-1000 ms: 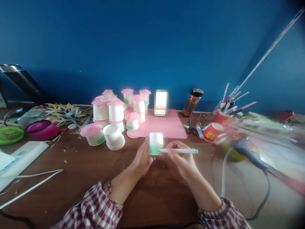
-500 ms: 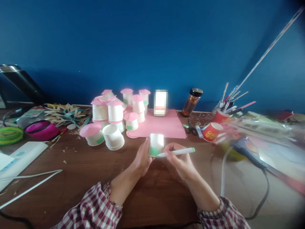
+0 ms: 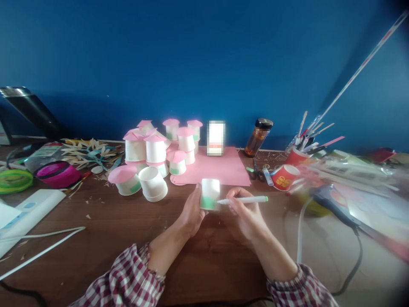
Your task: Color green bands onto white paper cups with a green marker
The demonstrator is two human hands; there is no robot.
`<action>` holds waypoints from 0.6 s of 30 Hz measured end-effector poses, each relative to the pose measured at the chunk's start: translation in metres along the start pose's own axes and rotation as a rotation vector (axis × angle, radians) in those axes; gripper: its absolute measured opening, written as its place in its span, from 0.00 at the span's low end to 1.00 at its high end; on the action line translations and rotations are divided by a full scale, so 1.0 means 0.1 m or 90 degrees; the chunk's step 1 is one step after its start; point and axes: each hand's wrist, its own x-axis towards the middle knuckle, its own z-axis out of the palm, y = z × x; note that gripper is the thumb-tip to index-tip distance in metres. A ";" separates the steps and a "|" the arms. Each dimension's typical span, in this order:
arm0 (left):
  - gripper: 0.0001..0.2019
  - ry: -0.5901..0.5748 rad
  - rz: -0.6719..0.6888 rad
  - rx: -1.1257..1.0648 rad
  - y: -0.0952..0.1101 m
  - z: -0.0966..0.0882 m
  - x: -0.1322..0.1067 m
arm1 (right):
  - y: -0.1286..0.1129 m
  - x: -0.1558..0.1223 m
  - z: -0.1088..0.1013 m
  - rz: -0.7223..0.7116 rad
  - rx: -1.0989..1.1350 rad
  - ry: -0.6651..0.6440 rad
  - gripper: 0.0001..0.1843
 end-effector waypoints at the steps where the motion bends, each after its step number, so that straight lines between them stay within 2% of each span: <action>1: 0.24 0.003 -0.004 -0.003 0.01 0.00 0.00 | 0.00 0.00 -0.01 0.000 0.001 0.002 0.09; 11: 0.25 0.007 -0.006 0.028 0.00 0.02 -0.01 | -0.04 -0.01 0.04 0.019 -0.090 -0.033 0.12; 18: 0.23 0.028 0.001 0.002 0.00 0.00 0.00 | -0.04 -0.01 0.02 0.008 -0.125 -0.023 0.12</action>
